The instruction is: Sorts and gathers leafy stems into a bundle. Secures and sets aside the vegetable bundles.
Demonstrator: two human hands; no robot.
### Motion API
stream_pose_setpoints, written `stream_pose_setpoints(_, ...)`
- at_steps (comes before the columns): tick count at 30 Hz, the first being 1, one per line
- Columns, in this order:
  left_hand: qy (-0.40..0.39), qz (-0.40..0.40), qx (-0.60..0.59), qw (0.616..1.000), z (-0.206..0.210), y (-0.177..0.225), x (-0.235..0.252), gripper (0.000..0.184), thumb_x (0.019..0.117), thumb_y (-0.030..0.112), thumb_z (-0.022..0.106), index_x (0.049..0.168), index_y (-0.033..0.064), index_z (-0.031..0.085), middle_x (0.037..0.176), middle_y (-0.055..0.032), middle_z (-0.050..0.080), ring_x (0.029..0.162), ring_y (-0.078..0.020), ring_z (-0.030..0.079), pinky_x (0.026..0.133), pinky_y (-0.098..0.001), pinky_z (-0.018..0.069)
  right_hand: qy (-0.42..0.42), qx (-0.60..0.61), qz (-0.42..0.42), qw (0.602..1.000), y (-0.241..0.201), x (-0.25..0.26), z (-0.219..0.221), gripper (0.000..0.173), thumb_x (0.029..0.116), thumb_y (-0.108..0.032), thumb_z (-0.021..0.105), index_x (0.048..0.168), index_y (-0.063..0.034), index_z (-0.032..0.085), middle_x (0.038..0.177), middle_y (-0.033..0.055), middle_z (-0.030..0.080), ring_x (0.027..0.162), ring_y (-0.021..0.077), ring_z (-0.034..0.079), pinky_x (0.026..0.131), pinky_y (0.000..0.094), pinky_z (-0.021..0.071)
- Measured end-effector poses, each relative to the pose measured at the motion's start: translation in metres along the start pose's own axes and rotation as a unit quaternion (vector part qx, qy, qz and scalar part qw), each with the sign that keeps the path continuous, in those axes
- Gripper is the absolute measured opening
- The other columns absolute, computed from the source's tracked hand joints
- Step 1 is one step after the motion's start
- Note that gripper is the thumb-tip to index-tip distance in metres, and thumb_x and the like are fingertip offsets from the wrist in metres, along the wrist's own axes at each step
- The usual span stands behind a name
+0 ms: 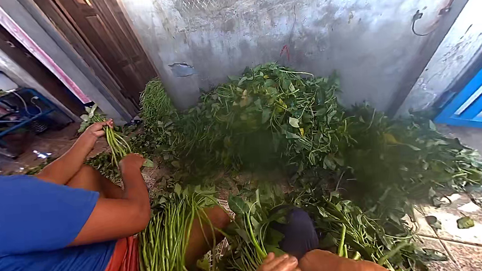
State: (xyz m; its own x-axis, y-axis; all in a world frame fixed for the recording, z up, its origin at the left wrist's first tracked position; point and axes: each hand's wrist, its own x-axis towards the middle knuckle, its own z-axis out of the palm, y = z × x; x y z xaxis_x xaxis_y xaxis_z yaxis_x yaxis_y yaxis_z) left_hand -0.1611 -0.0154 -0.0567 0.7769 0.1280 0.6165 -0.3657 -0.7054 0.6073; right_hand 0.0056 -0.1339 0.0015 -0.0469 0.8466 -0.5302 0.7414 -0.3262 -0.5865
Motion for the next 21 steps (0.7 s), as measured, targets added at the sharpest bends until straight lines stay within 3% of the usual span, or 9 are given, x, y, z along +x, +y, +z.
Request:
stream_pose_setpoints(2,-0.059,-0.007,0.009,0.998,0.001,-0.017,0.012,0.08,0.0832,0.072,0.069,0.116,-0.0001,0.068,0.114,-0.0173,0.072,0.116,-0.028,0.067,0.114,-0.051,0.0434,0.013,-0.026,0.015,0.999,-0.004,-0.006,0.003,0.03,0.0927,-0.02,0.073,0.102,0.007,0.065,0.092,0.0284,0.068,0.093,0.0488,0.067,0.079,0.0701,0.0493)
stream_pose_setpoints(6,-0.15,0.076,0.172,0.971,-0.023,-0.058,0.031,0.08,0.0764,0.09,0.055,0.097,0.0144,0.074,0.107,-0.0037,0.074,0.113,-0.021,0.068,0.113,-0.0508,0.0439,0.088,-0.101,0.031,0.991,-0.01,-0.014,0.013,0.023,0.0917,-0.014,0.071,0.107,0.0025,0.067,0.092,0.0281,0.069,0.089,0.0497,0.069,0.073,0.0694,0.052)
stream_pose_setpoints(8,-0.186,0.098,0.226,0.951,-0.035,-0.07,0.031,0.074,0.0721,0.093,0.056,0.084,0.0208,0.071,0.113,-0.0002,0.074,0.129,-0.0244,0.06,0.119,-0.0602,0.0337,0.088,-0.122,0.027,0.988,-0.005,-0.014,0.01,0.021,0.0906,-0.01,0.071,0.108,0.0013,0.067,0.095,0.0272,0.07,0.091,0.0493,0.069,0.074,0.0692,0.0523)
stream_pose_setpoints(10,-0.213,0.103,0.245,0.94,-0.043,-0.073,0.029,0.076,0.067,0.096,0.054,0.077,0.0223,0.068,0.098,0.0021,0.075,0.131,-0.0267,0.059,0.121,-0.0673,0.0223,0.055,-0.121,0.013,0.991,0.005,-0.013,0.003,0.021,0.0918,-0.012,0.071,0.109,-0.0001,0.067,0.096,0.0254,0.07,0.093,0.048,0.069,0.077,0.0689,0.0518)
stream_pose_setpoints(13,-0.249,0.086,0.254,0.931,-0.048,-0.069,0.026,0.093,0.0625,0.103,0.044,0.089,0.0185,0.072,0.078,0.0022,0.07,0.089,-0.0187,0.072,0.117,-0.0639,0.0322,0.015,-0.049,-0.021,0.998,0.028,-0.013,-0.004,0.024,0.0921,-0.018,0.075,0.105,0.0008,0.067,0.091,0.0222,0.069,0.09,0.0424,0.067,0.079,0.0656,0.0509)
stream_pose_setpoints(15,-0.288,0.053,0.255,0.921,-0.049,-0.065,0.028,0.101,0.0594,0.104,0.044,0.103,0.0168,0.073,0.081,0.0008,0.073,0.076,-0.0171,0.071,0.092,-0.0495,0.0537,-0.013,0.051,-0.028,0.998,0.045,-0.014,-0.002,0.025,0.0896,-0.016,0.079,0.103,0.0024,0.069,0.089,0.0195,0.068,0.085,0.0354,0.066,0.079,0.0597,0.0512)
stream_pose_setpoints(17,-0.344,-0.018,0.208,0.916,-0.048,-0.061,0.029,0.103,0.0564,0.096,0.062,0.116,0.0129,0.069,0.101,-0.0058,0.075,0.09,-0.0235,0.072,0.079,-0.0479,0.0578,-0.049,0.144,-0.017,0.988,0.06,-0.012,0.004,0.021,0.088,-0.013,0.079,0.1,0.0013,0.069,0.086,0.015,0.069,0.079,0.0264,0.066,0.075,0.052,0.0533)
stream_pose_setpoints(19,-0.37,-0.06,0.19,0.907,-0.043,-0.056,0.027,0.11,0.0531,0.091,0.071,0.126,0.0095,0.064,0.118,-0.0118,0.069,0.107,-0.0304,0.068,0.085,-0.0525,0.0574,-0.066,0.222,0.001,0.973,0.072,-0.011,0.013,0.021,0.086,-0.013,0.08,0.1,-0.0006,0.07,0.085,0.0116,0.071,0.077,0.0211,0.067,0.074,0.0476,0.0545)
stream_pose_setpoints(21,-0.376,-0.059,0.203,0.902,-0.039,-0.05,0.023,0.111,0.0525,0.09,0.071,0.123,0.0055,0.064,0.119,-0.0162,0.069,0.111,-0.0352,0.067,0.087,-0.0555,0.0562,-0.043,0.279,-0.002,0.959,0.08,-0.014,0.026,0.023,0.0836,-0.013,0.082,0.1,-0.0013,0.071,0.087,0.0101,0.072,0.077,0.0185,0.068,0.075,0.0453,0.0566)
